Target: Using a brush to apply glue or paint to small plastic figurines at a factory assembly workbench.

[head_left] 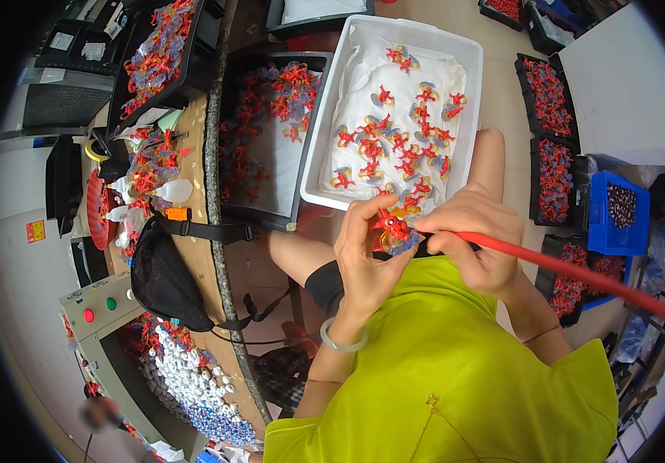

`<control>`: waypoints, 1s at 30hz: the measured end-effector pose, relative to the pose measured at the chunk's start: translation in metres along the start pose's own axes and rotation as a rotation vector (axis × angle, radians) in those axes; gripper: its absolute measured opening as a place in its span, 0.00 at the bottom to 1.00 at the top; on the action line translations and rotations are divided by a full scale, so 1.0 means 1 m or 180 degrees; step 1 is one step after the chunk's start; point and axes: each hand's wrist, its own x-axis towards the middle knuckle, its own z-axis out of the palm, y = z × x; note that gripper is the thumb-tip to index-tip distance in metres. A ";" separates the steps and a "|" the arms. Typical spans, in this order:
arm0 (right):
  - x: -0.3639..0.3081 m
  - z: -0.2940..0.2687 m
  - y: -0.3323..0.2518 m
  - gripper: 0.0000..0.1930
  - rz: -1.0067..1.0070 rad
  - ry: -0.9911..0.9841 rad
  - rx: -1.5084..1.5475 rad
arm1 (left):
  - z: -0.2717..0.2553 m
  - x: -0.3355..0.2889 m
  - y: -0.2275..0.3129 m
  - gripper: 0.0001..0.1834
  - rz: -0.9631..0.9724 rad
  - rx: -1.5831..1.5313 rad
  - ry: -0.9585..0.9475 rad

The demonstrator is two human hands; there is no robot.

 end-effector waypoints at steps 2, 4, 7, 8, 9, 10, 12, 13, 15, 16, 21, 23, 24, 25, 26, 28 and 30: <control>-0.004 -0.007 0.003 0.05 0.0127 -0.0142 0.0058 | 0.000 0.000 -0.002 0.31 -0.0119 -0.0068 -0.0045; -0.004 -0.008 0.004 0.04 0.0258 -0.0284 0.0116 | 0.000 0.000 -0.004 0.32 -0.0242 -0.0136 -0.0092; 0.001 -0.005 0.003 0.04 0.0170 -0.0143 0.0180 | -0.001 0.000 -0.006 0.33 -0.0238 -0.0266 -0.0047; -0.001 -0.008 0.005 0.03 0.0236 -0.0369 0.0191 | -0.002 -0.002 -0.011 0.33 -0.0317 -0.0223 -0.0082; -0.001 -0.011 0.007 0.03 0.0280 -0.0604 0.0208 | -0.003 -0.001 -0.015 0.33 -0.0383 -0.0177 -0.0099; -0.004 -0.011 0.008 0.03 0.0248 -0.0635 0.0274 | -0.002 0.002 -0.018 0.35 -0.0376 0.0263 -0.0149; -0.012 -0.015 0.007 0.11 0.0930 0.0138 0.0524 | 0.002 0.013 -0.033 0.41 -0.0303 0.0721 -0.0394; -0.013 -0.017 0.007 0.12 0.1077 0.0311 0.0557 | 0.002 0.019 -0.039 0.44 -0.0299 0.0726 -0.0458; -0.015 -0.025 0.013 0.15 0.1197 0.0541 0.0501 | -0.003 0.032 -0.056 0.50 -0.0110 0.0630 -0.0519; -0.018 -0.031 0.020 0.15 0.1172 0.0606 0.0407 | -0.011 0.039 -0.072 0.45 0.0190 0.1138 -0.0270; -0.033 -0.049 0.031 0.16 0.1265 0.0879 0.0167 | -0.115 0.084 -0.194 0.25 0.0155 0.2704 0.0770; -0.039 -0.053 0.030 0.16 0.1325 0.0908 0.0145 | -0.161 0.103 -0.232 0.22 -0.0237 0.3194 0.1005; -0.043 -0.054 0.030 0.16 0.1405 0.0930 0.0118 | -0.181 0.109 -0.249 0.21 -0.0651 0.3239 0.1054; -0.046 -0.054 0.031 0.15 0.1413 0.0940 0.0094 | -0.196 0.108 -0.269 0.21 -0.0613 0.3243 0.1067; -0.047 -0.054 0.031 0.15 0.1374 0.0955 0.0122 | -0.212 0.108 -0.288 0.19 -0.0605 0.3277 0.0987; -0.048 -0.051 0.031 0.14 0.1484 0.0740 0.0179 | -0.228 0.116 -0.307 0.17 -0.0532 0.3308 0.0922; -0.049 -0.046 0.032 0.14 0.1456 0.0792 0.0197 | -0.229 0.113 -0.316 0.16 -0.0758 0.4413 -0.0217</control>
